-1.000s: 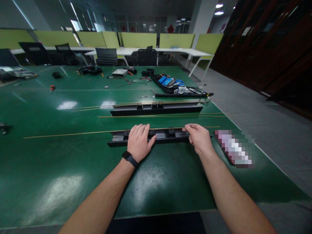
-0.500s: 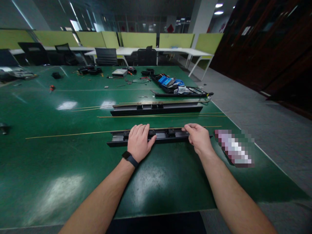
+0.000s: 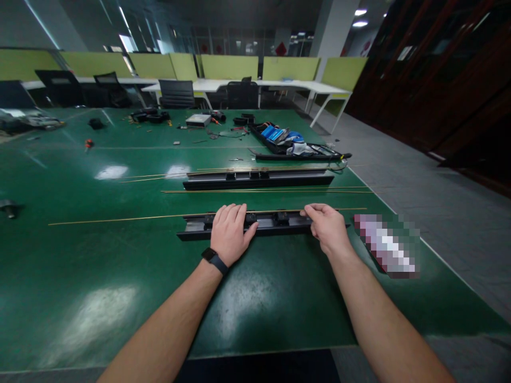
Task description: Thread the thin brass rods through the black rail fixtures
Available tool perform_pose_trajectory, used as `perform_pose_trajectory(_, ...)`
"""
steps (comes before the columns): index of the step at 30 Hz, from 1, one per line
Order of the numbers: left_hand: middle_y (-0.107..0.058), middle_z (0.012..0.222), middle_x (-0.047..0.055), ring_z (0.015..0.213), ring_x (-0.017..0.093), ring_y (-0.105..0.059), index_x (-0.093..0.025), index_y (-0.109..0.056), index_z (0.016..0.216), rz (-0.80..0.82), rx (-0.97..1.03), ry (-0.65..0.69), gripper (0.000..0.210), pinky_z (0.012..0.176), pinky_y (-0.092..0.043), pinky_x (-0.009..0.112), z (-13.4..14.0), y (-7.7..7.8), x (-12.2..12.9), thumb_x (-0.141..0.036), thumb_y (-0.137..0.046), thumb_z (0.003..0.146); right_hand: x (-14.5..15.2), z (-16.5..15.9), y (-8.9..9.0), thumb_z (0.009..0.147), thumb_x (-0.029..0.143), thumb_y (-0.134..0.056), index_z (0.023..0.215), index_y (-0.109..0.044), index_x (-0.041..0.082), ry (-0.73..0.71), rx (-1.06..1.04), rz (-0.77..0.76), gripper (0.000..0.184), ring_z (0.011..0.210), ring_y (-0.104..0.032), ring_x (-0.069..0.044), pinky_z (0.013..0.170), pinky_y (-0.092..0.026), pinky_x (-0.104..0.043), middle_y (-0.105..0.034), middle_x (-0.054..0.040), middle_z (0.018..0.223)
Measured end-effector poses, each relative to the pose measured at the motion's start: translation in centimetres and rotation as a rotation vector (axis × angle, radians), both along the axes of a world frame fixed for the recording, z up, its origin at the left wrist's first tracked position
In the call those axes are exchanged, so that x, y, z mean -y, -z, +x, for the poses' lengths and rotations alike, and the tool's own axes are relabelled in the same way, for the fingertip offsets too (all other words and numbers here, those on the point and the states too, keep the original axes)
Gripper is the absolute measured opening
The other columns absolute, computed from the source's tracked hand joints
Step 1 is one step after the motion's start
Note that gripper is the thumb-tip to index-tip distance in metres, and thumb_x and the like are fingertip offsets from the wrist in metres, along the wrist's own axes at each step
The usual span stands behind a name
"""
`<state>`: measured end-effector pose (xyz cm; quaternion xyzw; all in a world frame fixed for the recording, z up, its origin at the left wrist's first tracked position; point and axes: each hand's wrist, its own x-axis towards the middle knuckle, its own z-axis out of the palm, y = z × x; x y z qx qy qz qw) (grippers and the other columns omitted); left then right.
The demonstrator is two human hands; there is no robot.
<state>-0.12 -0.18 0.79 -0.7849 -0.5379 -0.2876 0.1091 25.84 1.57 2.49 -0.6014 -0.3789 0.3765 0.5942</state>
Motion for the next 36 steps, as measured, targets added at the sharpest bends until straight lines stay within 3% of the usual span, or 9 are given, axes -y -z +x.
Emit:
perform_pose_trajectory(10,-0.067,0.13,0.016,0.129,0.032,-0.057,-0.012,-0.059,0.137,0.012,0.0,-0.001,0.053,0.119,-0.035,0.049,-0.02,0.1,-0.02,-0.049,-0.052,0.1,-0.14,0.45,-0.06,0.071,0.038,-0.082,0.084,-0.064,0.016,0.072,-0.048,0.002,0.031,0.029,-0.037,-0.004,0.027,-0.019,-0.02,-0.076,-0.0062,0.077)
perform_pose_trajectory(17,-0.067,0.131,0.016,0.129,0.032,-0.057,-0.012,-0.059,0.137,0.003,0.003,-0.001,0.053,0.119,-0.034,0.048,0.02,0.03,0.02,-0.05,-0.052,0.1,0.07,-0.13,0.02,0.072,0.041,-0.081,0.087,-0.067,0.015,-0.004,0.008,0.008,0.033,0.031,-0.038,-0.003,0.027,-0.021,-0.02,-0.077,-0.0077,0.081)
perform_pose_trajectory(36,-0.067,0.131,0.016,0.13,0.032,-0.057,-0.013,-0.058,0.138,0.001,0.008,0.004,0.053,0.119,-0.034,0.049,0.04,0.06,0.01,-0.049,-0.051,0.1,0.15,-0.11,-0.1,0.072,0.042,-0.081,0.085,-0.066,0.015,-0.005,0.01,0.002,0.034,0.031,-0.038,-0.003,0.028,-0.02,-0.02,-0.077,-0.0087,0.082)
